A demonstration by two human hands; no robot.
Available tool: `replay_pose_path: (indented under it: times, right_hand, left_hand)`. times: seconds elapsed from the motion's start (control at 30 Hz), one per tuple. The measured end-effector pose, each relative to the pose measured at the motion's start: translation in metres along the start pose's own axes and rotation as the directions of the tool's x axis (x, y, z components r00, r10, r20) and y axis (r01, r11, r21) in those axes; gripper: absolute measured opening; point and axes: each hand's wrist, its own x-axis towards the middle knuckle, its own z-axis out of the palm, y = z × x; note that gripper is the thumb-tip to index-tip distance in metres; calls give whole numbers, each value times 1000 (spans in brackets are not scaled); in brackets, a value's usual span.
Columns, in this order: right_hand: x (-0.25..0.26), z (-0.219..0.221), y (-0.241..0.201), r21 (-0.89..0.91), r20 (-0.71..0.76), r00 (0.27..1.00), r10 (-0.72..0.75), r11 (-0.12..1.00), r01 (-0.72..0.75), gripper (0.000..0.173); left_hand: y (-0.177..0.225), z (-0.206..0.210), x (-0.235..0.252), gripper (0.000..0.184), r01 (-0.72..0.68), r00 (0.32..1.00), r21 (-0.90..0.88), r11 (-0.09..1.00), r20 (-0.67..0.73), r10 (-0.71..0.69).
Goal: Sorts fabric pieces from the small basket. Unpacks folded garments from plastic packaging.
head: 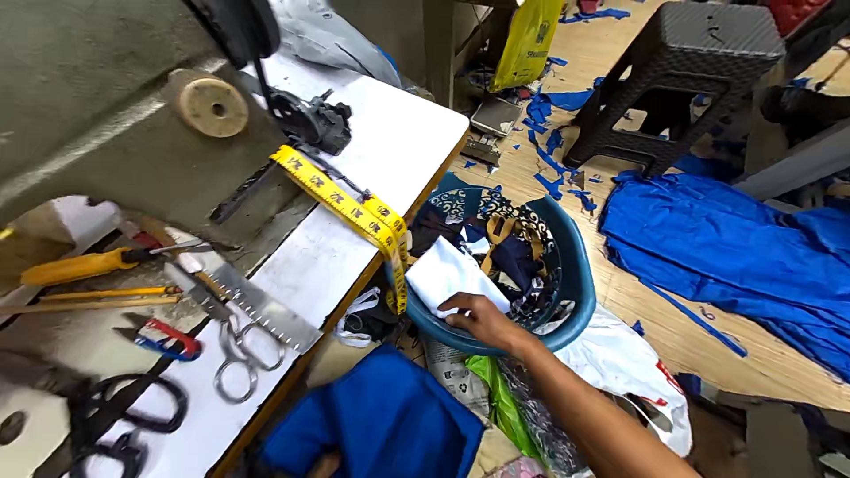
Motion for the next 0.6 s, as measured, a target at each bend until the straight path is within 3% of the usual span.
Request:
replay_pose_path:
  times: [0.07, 0.1, 0.2, 0.27, 0.33, 0.43, 0.53, 0.6]
  right_hand:
    - [-19, -8, -34, 336, -12, 995, -96, 937, 95, 51]
    - [-26, -9, -47, 442, 32, 985, -169, 886, 138, 70]
    - [-36, 10, -71, 492, 133, 955, -264, 854, 168, 112]
    - [-46, 34, -75, 551, 139, 956, -258, 823, 142, 118]
    - [-55, 51, -75, 613, 127, 940, -317, 770, 177, 107]
    - [-70, 57, -80, 733, 153, 923, -354, 667, 134, 70]
    - [-91, 48, -91, 752, -42, 996, -84, 653, 87, 40]
    - [-92, 38, -86, 721, -108, 994, -19, 687, 92, 29]
  left_hand:
    - [32, 12, -10, 32, -62, 995, -39, 997, 74, 65]
    - [47, 20, -14, 35, -73, 989, -90, 993, 123, 84]
    - [77, 37, -26, 41, -40, 943, -276, 960, 308, 128]
    - [88, 39, -31, 34, -13, 889, -399, 917, 415, 193]
    - [94, 34, -29, 30, -24, 841, -465, 885, 469, 269]
    - [89, 15, -16, 41, -133, 834, -421, 897, 442, 331]
    - [71, 1, 0, 59, -66, 898, -265, 962, 405, 173]
    - [50, -6, 7, 65, 35, 917, -238, 971, 393, 64]
